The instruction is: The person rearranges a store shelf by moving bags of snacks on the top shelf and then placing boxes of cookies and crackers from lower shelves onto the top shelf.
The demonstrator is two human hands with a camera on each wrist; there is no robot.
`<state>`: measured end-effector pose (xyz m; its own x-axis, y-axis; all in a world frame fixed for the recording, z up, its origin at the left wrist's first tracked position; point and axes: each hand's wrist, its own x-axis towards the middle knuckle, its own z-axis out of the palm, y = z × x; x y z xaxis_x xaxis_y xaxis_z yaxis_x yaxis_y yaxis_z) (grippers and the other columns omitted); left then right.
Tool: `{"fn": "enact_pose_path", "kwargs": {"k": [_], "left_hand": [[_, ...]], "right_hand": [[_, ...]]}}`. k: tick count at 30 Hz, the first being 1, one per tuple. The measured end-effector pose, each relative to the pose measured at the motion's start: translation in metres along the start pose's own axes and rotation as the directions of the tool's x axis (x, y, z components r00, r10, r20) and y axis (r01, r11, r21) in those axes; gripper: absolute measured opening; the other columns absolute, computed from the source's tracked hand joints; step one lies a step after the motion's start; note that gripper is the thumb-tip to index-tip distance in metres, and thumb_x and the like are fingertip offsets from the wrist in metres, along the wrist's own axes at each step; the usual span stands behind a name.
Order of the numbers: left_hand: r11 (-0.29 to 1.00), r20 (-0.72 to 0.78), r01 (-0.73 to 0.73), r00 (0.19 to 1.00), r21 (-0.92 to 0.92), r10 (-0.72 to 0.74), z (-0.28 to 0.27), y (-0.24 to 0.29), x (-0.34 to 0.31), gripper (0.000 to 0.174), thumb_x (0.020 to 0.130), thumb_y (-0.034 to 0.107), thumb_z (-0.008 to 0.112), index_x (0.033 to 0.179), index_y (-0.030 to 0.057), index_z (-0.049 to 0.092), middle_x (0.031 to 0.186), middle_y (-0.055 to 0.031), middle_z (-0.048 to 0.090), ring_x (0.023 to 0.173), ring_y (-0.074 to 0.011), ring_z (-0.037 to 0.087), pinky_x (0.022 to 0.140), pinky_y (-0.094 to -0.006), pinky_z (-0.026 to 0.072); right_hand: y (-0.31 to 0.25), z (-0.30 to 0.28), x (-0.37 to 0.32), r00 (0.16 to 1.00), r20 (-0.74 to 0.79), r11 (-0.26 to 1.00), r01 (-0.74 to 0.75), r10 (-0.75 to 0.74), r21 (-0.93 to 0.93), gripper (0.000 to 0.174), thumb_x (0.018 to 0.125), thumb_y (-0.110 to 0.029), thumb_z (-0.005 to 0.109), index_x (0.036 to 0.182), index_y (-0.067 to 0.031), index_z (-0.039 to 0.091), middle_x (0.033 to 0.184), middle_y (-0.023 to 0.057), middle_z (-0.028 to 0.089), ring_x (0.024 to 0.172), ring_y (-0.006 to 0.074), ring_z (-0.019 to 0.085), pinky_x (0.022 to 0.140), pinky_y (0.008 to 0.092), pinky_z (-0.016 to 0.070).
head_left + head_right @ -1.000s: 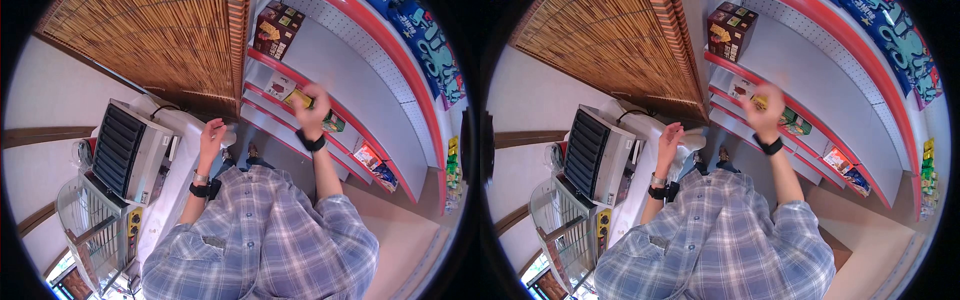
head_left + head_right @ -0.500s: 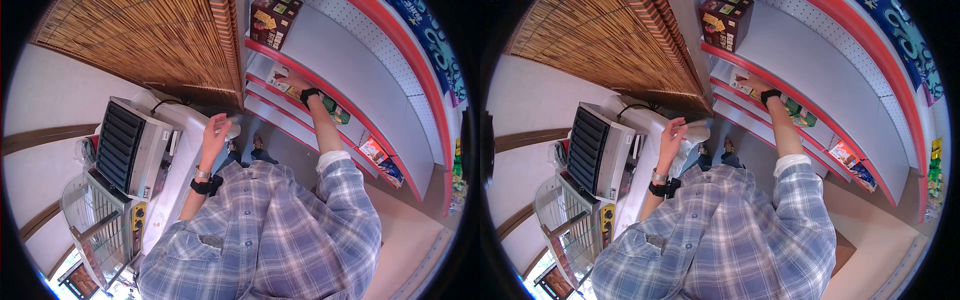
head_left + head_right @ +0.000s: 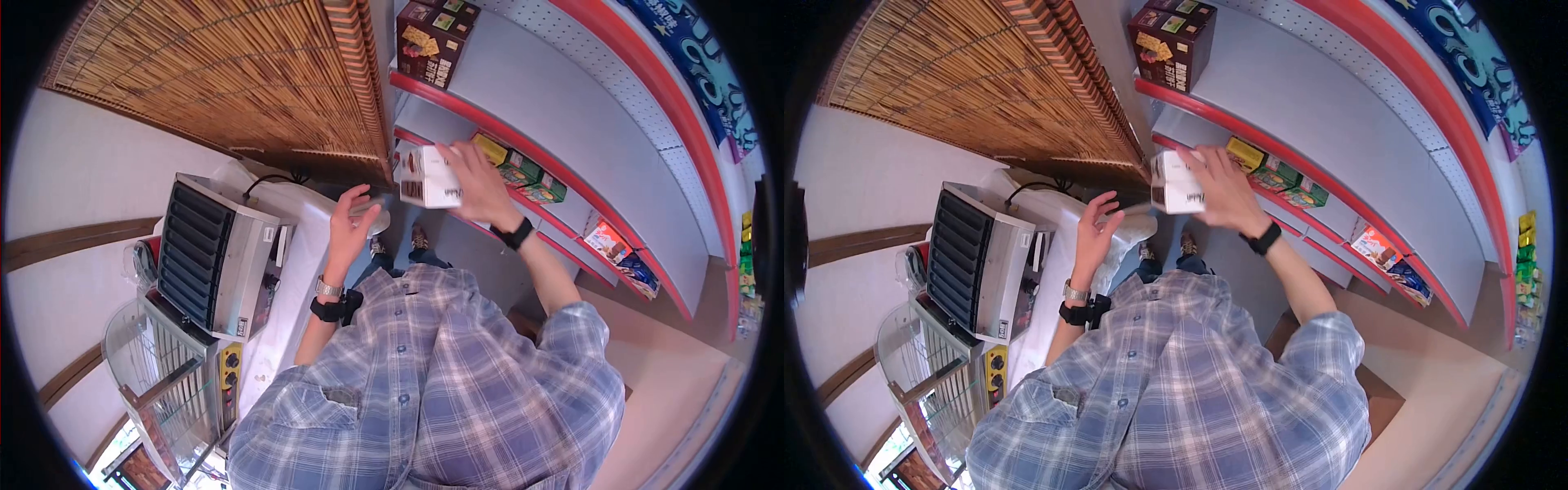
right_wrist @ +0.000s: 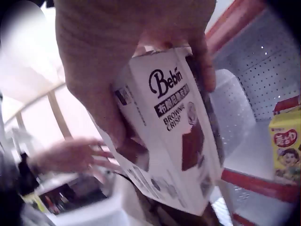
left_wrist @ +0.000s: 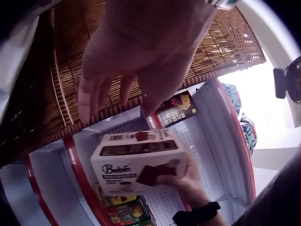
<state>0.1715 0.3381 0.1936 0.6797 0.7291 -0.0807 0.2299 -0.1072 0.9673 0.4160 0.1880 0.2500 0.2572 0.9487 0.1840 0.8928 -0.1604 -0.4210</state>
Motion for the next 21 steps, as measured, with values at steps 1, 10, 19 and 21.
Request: {"fn": "enact_pose_path", "kwargs": {"k": [1, 10, 19, 21], "left_hand": [[0.999, 0.033, 0.039, 0.999, -0.027, -0.038, 0.001, -0.002, 0.002, 0.044, 0.092, 0.017, 0.070, 0.132, 0.0043, 0.055, 0.127, -0.0093, 0.063, 0.116, -0.0186, 0.061, 0.082, -0.0277, 0.0515], [0.991, 0.085, -0.021, 0.996, -0.133, 0.033, 0.018, -0.004, 0.013, 0.040, 0.091, 0.014, 0.071, 0.128, 0.0037, 0.059, 0.126, -0.0088, 0.062, 0.115, -0.0189, 0.061, 0.080, -0.0285, 0.0562], [0.987, 0.095, -0.032, 0.994, -0.159, 0.048, 0.011, -0.003, 0.010, 0.041, 0.092, 0.014, 0.070, 0.129, 0.0030, 0.058, 0.127, -0.0095, 0.062, 0.115, -0.0192, 0.061, 0.079, -0.0282, 0.0556], [0.987, 0.082, -0.034, 0.996, -0.160, 0.047, 0.007, -0.006, 0.008, 0.040, 0.092, 0.014, 0.070, 0.129, 0.0030, 0.058, 0.127, -0.0095, 0.062, 0.115, -0.0190, 0.061, 0.079, -0.0280, 0.0551]], "right_hand": [[-0.010, -0.016, -0.004, 0.999, 0.033, 0.997, -0.002, -0.001, 0.082, 0.099, 0.062, -0.026, 0.086, 0.147, -0.0061, 0.039, 0.133, 0.0208, 0.050, 0.124, 0.0405, 0.048, 0.101, 0.0468, 0.0451], [-0.018, -0.188, -0.007, 0.906, -0.406, 0.993, -0.118, 0.120, 0.031, 0.102, 0.051, -0.017, 0.091, 0.142, -0.0041, 0.045, 0.133, 0.0198, 0.054, 0.121, 0.0381, 0.054, 0.104, 0.0438, 0.0438], [0.050, -0.174, 0.083, 0.929, -0.354, 0.918, -0.231, 0.110, -0.321, 0.099, 0.057, -0.030, 0.087, 0.143, -0.0087, 0.045, 0.132, 0.0239, 0.055, 0.126, 0.0410, 0.051, 0.105, 0.0463, 0.0440], [0.046, -0.170, 0.098, 0.963, -0.242, 0.929, -0.191, 0.116, -0.316, 0.099, 0.056, -0.033, 0.085, 0.143, -0.0087, 0.045, 0.129, 0.0242, 0.056, 0.125, 0.0432, 0.051, 0.102, 0.0489, 0.0472]]}}
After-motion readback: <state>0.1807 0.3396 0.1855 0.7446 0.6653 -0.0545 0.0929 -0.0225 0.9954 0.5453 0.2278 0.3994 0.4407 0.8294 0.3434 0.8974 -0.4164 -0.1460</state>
